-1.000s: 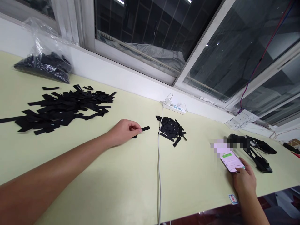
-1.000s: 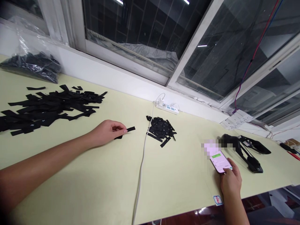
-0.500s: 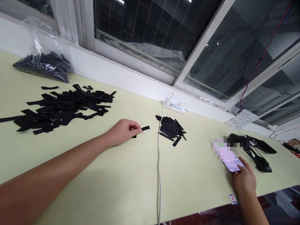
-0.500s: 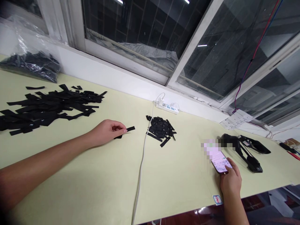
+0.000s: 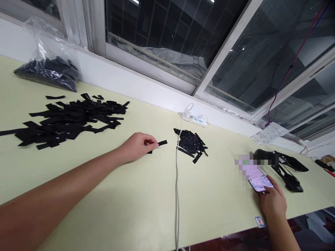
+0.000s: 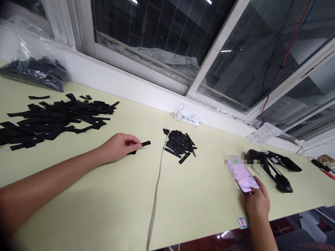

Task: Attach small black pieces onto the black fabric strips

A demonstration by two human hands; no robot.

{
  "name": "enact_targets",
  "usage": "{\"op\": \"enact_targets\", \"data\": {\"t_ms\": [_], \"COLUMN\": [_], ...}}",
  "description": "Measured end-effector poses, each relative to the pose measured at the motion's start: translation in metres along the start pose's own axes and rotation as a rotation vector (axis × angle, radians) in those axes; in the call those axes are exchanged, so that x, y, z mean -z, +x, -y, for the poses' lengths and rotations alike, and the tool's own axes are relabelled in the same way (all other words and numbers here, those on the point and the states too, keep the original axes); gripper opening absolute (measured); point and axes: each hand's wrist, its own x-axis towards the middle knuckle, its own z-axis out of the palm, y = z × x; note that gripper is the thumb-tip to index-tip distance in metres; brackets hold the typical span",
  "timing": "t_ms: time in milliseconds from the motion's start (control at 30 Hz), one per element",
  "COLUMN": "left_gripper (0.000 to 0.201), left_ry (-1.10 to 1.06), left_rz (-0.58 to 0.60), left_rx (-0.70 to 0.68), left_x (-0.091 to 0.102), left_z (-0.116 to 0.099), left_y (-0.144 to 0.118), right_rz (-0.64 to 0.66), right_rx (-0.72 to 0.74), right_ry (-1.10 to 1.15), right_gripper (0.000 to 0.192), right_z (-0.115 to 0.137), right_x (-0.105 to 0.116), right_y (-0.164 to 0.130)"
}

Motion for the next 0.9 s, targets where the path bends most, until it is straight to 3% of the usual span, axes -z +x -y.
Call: {"op": "enact_targets", "data": {"t_ms": [367,633,900], "left_gripper": [0.034,0.033,0.034], "left_ry": [0.000,-0.003,0.001], "left_rz": [-0.002,-0.002,-0.001], "left_rx": [0.005,0.004,-0.008], "left_x": [0.0003,0.0002,0.0003], "left_z": [-0.0029,-0.0020,-0.0017], "left_y": [-0.0006,-0.0003,-0.0003], "right_rz": [0.039,-0.027,-0.012], "right_rx": [0.001,-0.025,0.004], "right_ry": [0.027,-0.047,-0.042], "right_gripper": [0.066,0.075,0.075], "right_z": [-0.0022,-0.0013,-0.0014], "right_x": [0.0044,-0.0014,-0.0016], "right_y": [0.0033,0.0017,0.0018]}}
